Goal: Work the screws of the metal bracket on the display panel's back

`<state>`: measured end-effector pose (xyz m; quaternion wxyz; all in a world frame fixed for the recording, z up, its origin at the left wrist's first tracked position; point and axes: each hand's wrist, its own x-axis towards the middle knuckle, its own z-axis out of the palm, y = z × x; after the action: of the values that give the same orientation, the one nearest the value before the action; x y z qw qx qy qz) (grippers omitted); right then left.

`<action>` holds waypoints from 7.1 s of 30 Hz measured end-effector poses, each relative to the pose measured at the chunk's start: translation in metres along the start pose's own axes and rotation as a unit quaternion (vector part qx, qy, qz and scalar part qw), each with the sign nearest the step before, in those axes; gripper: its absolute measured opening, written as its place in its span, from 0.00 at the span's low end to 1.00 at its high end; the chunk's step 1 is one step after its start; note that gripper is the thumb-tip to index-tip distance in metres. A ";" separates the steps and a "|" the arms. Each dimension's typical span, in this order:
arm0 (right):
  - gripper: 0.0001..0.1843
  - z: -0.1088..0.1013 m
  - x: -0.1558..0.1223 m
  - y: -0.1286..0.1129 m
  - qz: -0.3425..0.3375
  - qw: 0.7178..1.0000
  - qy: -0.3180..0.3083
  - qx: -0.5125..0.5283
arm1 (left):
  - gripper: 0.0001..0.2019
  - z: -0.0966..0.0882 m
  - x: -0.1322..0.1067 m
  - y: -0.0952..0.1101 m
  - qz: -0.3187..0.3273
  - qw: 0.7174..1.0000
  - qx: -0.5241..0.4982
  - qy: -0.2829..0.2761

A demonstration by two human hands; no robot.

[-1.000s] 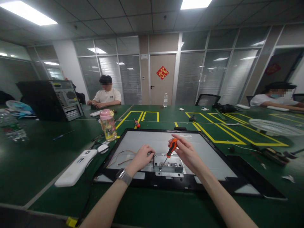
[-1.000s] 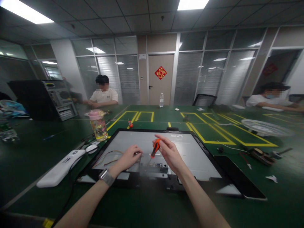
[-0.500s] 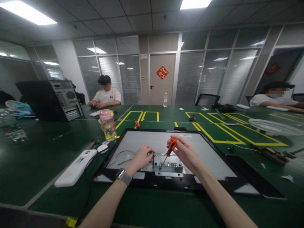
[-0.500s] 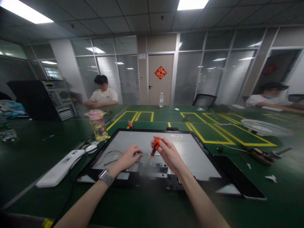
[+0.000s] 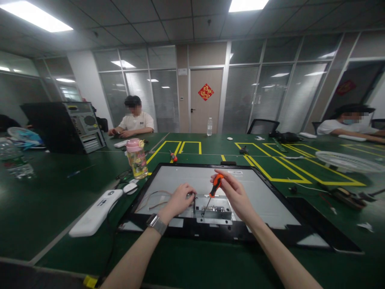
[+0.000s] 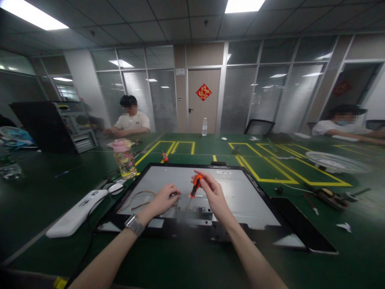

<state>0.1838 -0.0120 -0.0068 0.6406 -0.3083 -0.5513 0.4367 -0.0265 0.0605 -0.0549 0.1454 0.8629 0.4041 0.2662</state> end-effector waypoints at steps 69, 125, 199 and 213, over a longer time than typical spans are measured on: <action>0.12 0.009 -0.001 -0.001 0.067 0.981 -0.013 0.180 | 0.09 0.000 0.000 -0.002 0.012 1.000 0.003 -0.006; 0.14 0.006 -0.001 -0.007 0.082 0.981 -0.035 0.174 | 0.10 0.000 -0.001 0.000 0.005 1.000 0.011 -0.010; 0.14 0.010 -0.001 -0.004 0.086 0.974 -0.021 0.209 | 0.10 -0.003 0.001 0.001 -0.014 0.999 -0.009 -0.028; 0.11 0.007 0.002 -0.004 0.044 0.986 -0.010 0.162 | 0.10 -0.007 -0.001 0.007 -0.021 0.999 -0.007 -0.029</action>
<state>0.1781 -0.0128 -0.0013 0.6571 -0.2202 -0.4656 0.5504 -0.0267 0.0559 -0.0460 0.1687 0.8606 0.4158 0.2409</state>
